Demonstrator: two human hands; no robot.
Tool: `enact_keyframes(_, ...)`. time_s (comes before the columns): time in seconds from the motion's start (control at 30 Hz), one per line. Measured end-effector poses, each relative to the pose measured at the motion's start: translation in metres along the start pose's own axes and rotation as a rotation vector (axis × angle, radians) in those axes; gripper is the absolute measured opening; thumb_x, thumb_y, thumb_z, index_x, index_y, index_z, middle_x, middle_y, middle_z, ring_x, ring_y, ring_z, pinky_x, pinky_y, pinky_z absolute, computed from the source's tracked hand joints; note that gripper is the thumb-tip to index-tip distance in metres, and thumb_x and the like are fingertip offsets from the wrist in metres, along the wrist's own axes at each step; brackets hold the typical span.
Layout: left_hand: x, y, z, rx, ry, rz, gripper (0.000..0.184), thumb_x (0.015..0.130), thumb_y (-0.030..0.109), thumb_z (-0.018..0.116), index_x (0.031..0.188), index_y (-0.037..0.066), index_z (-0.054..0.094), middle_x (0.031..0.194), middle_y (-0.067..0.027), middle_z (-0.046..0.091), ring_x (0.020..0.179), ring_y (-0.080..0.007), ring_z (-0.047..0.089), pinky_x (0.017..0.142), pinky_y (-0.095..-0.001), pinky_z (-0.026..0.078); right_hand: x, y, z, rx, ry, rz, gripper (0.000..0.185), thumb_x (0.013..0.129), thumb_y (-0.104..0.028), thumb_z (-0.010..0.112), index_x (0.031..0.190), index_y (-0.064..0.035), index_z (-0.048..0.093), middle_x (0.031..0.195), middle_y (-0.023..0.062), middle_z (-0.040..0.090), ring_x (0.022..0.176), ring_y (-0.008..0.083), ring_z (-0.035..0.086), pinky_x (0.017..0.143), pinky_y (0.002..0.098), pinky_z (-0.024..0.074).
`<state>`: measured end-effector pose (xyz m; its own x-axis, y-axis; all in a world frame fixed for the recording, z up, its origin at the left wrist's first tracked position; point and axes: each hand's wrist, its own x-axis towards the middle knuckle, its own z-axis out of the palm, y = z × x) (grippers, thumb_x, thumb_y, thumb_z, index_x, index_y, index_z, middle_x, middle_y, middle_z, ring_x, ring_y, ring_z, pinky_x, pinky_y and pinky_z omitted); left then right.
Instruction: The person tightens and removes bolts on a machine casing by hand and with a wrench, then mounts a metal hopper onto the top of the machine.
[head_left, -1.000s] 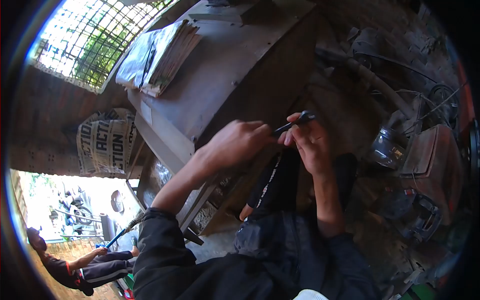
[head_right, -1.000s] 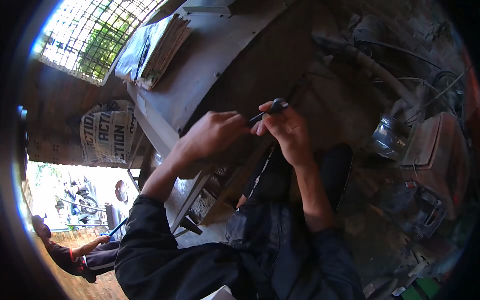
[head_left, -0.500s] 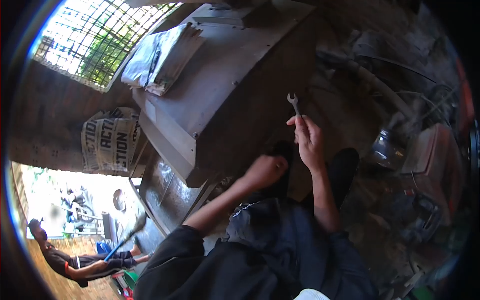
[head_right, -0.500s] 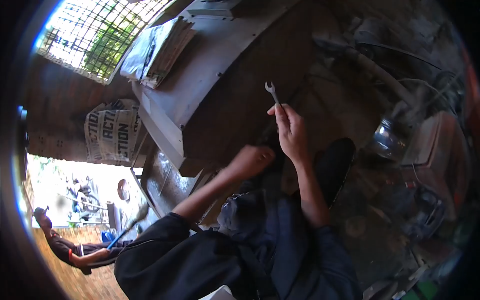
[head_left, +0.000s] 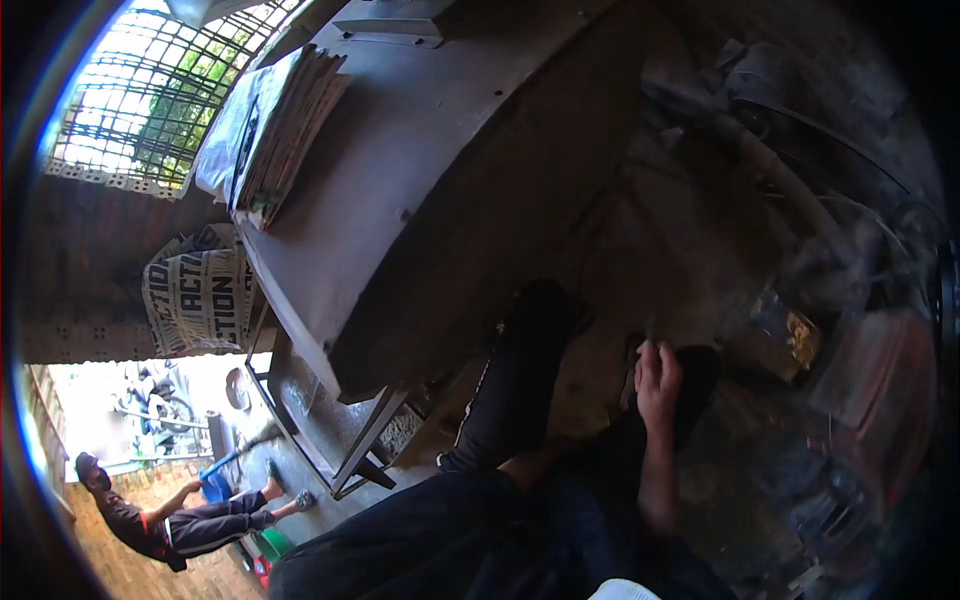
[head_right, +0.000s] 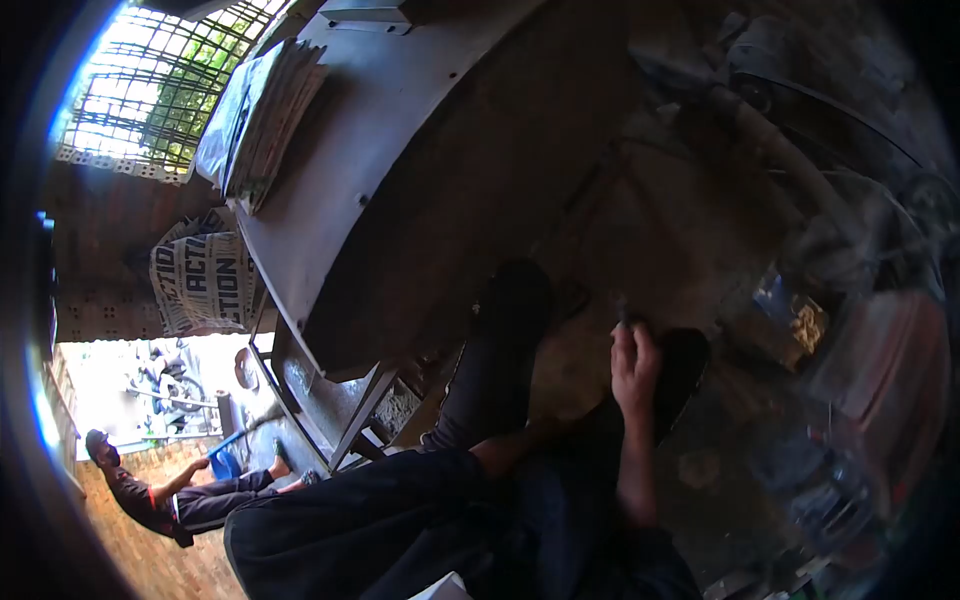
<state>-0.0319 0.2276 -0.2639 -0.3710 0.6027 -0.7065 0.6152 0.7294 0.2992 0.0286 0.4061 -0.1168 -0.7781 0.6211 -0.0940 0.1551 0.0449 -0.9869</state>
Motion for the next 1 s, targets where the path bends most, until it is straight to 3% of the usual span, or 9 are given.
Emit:
enact_keyframes(0.03, 0.003, 0.0, -0.003, -0.018, -0.005, -0.02, 0.036, 0.087, 0.035, 0.055, 0.093, 0.003, 0.069, 0.097, -0.0195, 0.068, 0.09, -0.0336, 0.066, 0.077, -0.0432, 0.051, 0.01, 0.001, 0.007, -0.067, 0.013, -0.137, 0.02, 0.1, -0.019, 0.049, 0.088, -0.0049, 0.057, 0.058, -0.006, 0.041, 0.047, 0.0007, 0.034, 0.043, 0.0196, 0.0242)
enact_keyframes(0.17, 0.006, 0.007, -0.012, -0.073, -0.007, -0.073, 0.038, 0.086, 0.038, 0.056, 0.092, 0.003, 0.069, 0.097, -0.0198, 0.068, 0.089, -0.0344, 0.066, 0.077, -0.0446, 0.051, 0.024, -0.026, 0.0, 0.439, -0.019, 0.325, 0.023, 0.1, -0.024, 0.049, 0.089, -0.0047, 0.056, 0.058, -0.0047, 0.037, 0.049, 0.0011, 0.032, 0.044, 0.0199, 0.0255)
enact_keyframes(0.33, -0.007, 0.017, -0.005, -0.137, 0.051, -0.106, 0.041, 0.085, 0.041, 0.056, 0.091, 0.003, 0.069, 0.097, -0.0201, 0.067, 0.089, -0.0353, 0.065, 0.078, -0.0462, 0.05, 0.016, -0.013, 0.002, 0.402, -0.007, 0.171, 0.024, 0.1, -0.024, 0.049, 0.097, -0.0032, 0.061, 0.058, -0.0047, 0.037, 0.049, 0.0019, 0.034, 0.044, 0.0202, 0.0265)
enact_keyframes(0.5, -0.061, 0.045, -0.002, -0.405, 0.101, -0.162, 0.043, 0.084, 0.044, 0.057, 0.09, 0.003, 0.07, 0.096, -0.0204, 0.067, 0.088, -0.0362, 0.065, 0.079, -0.0479, 0.05, 0.003, 0.001, 0.003, -0.109, 0.088, -0.046, 0.027, 0.1, -0.02, 0.049, 0.102, -0.0029, 0.069, 0.083, 0.0056, 0.067, 0.059, 0.0111, 0.05, 0.056, 0.026, 0.0404)
enact_keyframes(0.53, -0.063, 0.049, -0.004, -0.45, 0.121, -0.127, 0.044, 0.084, 0.045, 0.057, 0.09, 0.003, 0.07, 0.096, -0.0205, 0.067, 0.088, -0.0364, 0.065, 0.079, -0.0483, 0.05, 0.005, 0.005, 0.002, -0.267, 0.113, -0.254, 0.028, 0.101, -0.025, 0.049, 0.102, -0.0032, 0.066, 0.062, -0.0039, 0.046, 0.051, 0.0037, 0.039, 0.046, 0.0256, 0.0287)
enact_keyframes(0.63, -0.033, 0.035, -0.006, -0.134, 0.197, 0.395, 0.045, 0.084, 0.047, 0.057, 0.09, 0.004, 0.07, 0.099, -0.0196, 0.068, 0.091, -0.0361, 0.066, 0.08, -0.0459, 0.05, 0.007, 0.016, 0.001, -0.284, 0.162, -0.221, 0.022, 0.1, -0.022, 0.049, 0.095, -0.0034, 0.058, 0.063, -0.0022, 0.046, 0.054, 0.0042, 0.04, 0.047, 0.0254, 0.0286)
enact_keyframes(0.7, -0.098, 0.04, -0.088, -0.009, 0.061, 0.375, 0.041, 0.083, 0.044, 0.058, 0.09, 0.005, 0.069, 0.093, -0.0184, 0.067, 0.087, -0.0357, 0.065, 0.077, -0.0444, 0.05, -0.009, -0.012, 0.014, -0.151, 0.088, -0.178, 0.019, 0.1, -0.021, 0.048, 0.1, -0.004, 0.056, 0.063, -0.0017, 0.046, 0.055, 0.0046, 0.04, 0.048, 0.0245, 0.0298)
enact_keyframes(0.9, -0.272, -0.04, -0.211, -0.434, 0.387, 0.615, 0.019, 0.085, 0.021, 0.065, 0.079, 0.003, 0.063, 0.076, -0.0158, 0.062, 0.075, -0.033, 0.062, 0.064, -0.0391, 0.049, -0.053, -0.145, 0.099, 0.34, -0.277, -0.124, 0.016, 0.1, -0.019, 0.048, 0.1, -0.0037, 0.052, 0.06, 0.0001, 0.049, 0.053, 0.0057, 0.045, 0.049, 0.0204, 0.0366)
enact_keyframes(1.0, -0.337, -0.075, -0.245, -0.523, 0.814, 0.698, 0.011, 0.082, 0.009, 0.069, 0.078, 0.001, 0.062, 0.071, -0.0098, 0.058, 0.067, -0.0215, 0.059, 0.058, -0.0301, 0.045, -0.06, -0.182, 0.139, 0.41, -0.352, -0.053, 0.02, 0.097, -0.024, 0.055, 0.087, -0.0073, 0.05, 0.054, -0.004, 0.043, 0.045, 0.0026, 0.038, 0.042, 0.0187, 0.0297)
